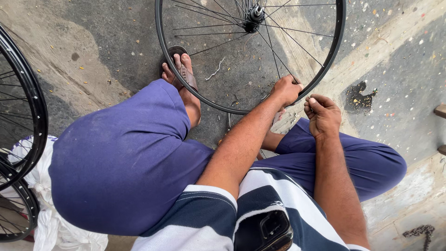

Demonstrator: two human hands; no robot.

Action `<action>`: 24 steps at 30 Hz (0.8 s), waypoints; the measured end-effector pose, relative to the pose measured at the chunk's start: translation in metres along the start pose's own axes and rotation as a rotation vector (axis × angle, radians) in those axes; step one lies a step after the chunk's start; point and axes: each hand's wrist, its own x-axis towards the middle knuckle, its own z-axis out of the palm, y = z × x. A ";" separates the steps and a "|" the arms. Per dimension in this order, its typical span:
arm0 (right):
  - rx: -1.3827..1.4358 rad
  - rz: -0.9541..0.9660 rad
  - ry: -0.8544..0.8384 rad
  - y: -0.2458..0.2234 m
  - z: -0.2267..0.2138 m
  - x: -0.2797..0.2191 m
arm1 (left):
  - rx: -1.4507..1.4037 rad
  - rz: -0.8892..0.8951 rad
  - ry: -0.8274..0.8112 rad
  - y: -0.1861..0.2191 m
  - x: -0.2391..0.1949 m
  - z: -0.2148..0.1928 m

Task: The person sits on the ground and works on a bicycle wheel, using their hands to adjust the spokes and rim. They repeatedly rotate the wheel and manipulate the spokes, likely to true the wheel or adjust tension. A second wheel is visible nearby on the ground.

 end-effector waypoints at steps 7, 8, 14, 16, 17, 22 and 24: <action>-0.023 -0.021 0.008 0.008 -0.002 0.013 | -0.028 -0.033 -0.017 -0.001 0.001 0.003; -0.034 -0.037 0.026 0.011 -0.001 0.016 | -0.036 -0.038 -0.018 0.001 -0.001 0.001; -0.016 -0.170 -0.005 0.019 0.004 0.029 | -0.043 -0.066 -0.024 0.002 -0.002 -0.002; -0.028 -0.182 -0.028 0.018 0.004 0.030 | -0.035 -0.032 -0.002 -0.005 0.004 0.005; -0.046 -0.185 -0.043 0.018 0.004 0.030 | -0.033 -0.034 0.000 -0.008 0.008 0.007; -0.119 -0.211 -0.049 0.016 0.006 0.026 | -0.013 -0.049 -0.020 -0.016 0.017 0.014; -0.173 -0.253 -0.057 0.017 0.007 0.026 | -0.023 -0.058 -0.033 -0.014 0.015 0.012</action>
